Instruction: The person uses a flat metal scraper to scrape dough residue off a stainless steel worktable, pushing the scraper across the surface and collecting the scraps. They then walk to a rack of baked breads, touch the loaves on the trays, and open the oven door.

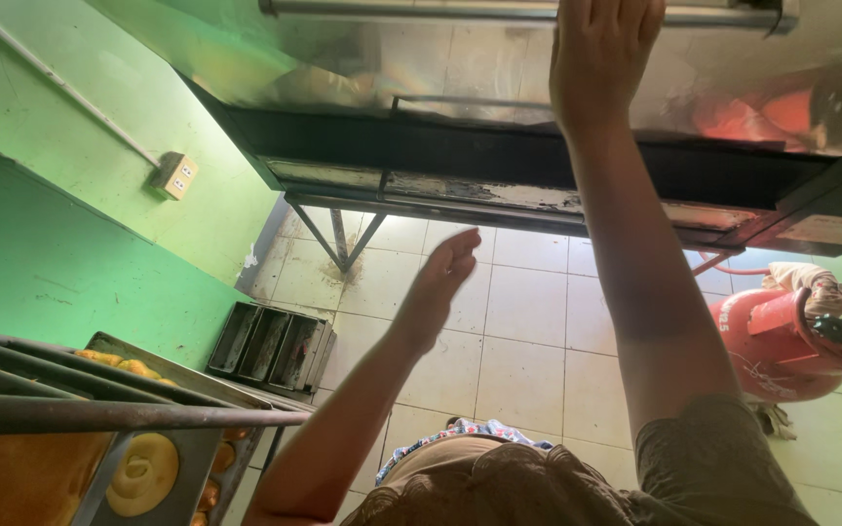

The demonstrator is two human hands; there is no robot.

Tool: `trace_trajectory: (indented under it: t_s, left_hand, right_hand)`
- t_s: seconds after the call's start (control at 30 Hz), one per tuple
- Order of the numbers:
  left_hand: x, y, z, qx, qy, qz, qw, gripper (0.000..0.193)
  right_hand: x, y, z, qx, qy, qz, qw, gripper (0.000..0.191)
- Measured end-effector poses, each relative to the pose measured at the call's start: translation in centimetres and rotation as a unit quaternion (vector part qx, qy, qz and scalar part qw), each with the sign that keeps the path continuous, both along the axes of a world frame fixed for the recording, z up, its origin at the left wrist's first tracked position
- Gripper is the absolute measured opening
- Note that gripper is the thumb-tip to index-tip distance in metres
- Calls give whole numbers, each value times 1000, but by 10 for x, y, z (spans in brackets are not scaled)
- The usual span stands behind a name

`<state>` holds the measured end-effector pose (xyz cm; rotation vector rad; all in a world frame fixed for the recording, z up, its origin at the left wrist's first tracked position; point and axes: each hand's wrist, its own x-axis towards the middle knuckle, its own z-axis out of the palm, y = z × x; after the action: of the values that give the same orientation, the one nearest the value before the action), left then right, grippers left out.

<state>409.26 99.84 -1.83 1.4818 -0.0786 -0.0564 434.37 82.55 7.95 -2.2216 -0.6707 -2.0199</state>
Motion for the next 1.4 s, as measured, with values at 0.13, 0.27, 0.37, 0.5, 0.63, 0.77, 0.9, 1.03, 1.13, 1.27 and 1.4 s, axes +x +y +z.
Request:
trace_trajectory:
  t_s: [0.13, 0.27, 0.37, 0.5, 0.63, 0.77, 0.9, 1.03, 1.13, 1.27, 1.4]
  left_hand:
    - [34, 7, 13, -195, 66, 72, 976, 68]
    - [59, 23, 27, -346, 1, 113, 931, 56]
    - [59, 29, 24, -377, -29, 133, 916, 48]
    - [52, 24, 7, -430, 17, 174, 886, 40]
    - [41, 19, -12, -437, 39, 209, 874, 44]
    - [28, 16, -27, -466, 103, 263, 839, 50]
    - [20, 17, -40, -460, 140, 283, 830, 55]
    - [17, 17, -49, -471, 148, 288, 821, 54]
    - [15, 19, -54, -468, 159, 290, 820, 54]
    - [14, 20, -55, -469, 170, 301, 813, 54]
    - [16, 19, -55, -464, 172, 306, 813, 53]
  right_hand:
    - [-35, -4, -40, 5, 63, -22, 998, 13]
    - [-75, 1, -88, 16, 52, -48, 997, 13]
    - [-106, 1, -115, 18, 51, -33, 998, 13]
    - [-143, -2, -139, 15, 101, -11, 995, 12]
    - [-166, -1, -159, 27, 120, 5, 992, 17]
    - [-182, 1, -182, 32, 122, 22, 992, 20]
    - [-194, 0, -201, 31, 152, 24, 988, 23]
    - [-201, -1, -212, 36, 158, 34, 986, 23]
    - [-205, 0, -216, 37, 170, 40, 984, 23]
    - [-206, 1, -219, 35, 162, 47, 985, 24]
    - [-205, 0, -221, 34, 146, 43, 988, 25]
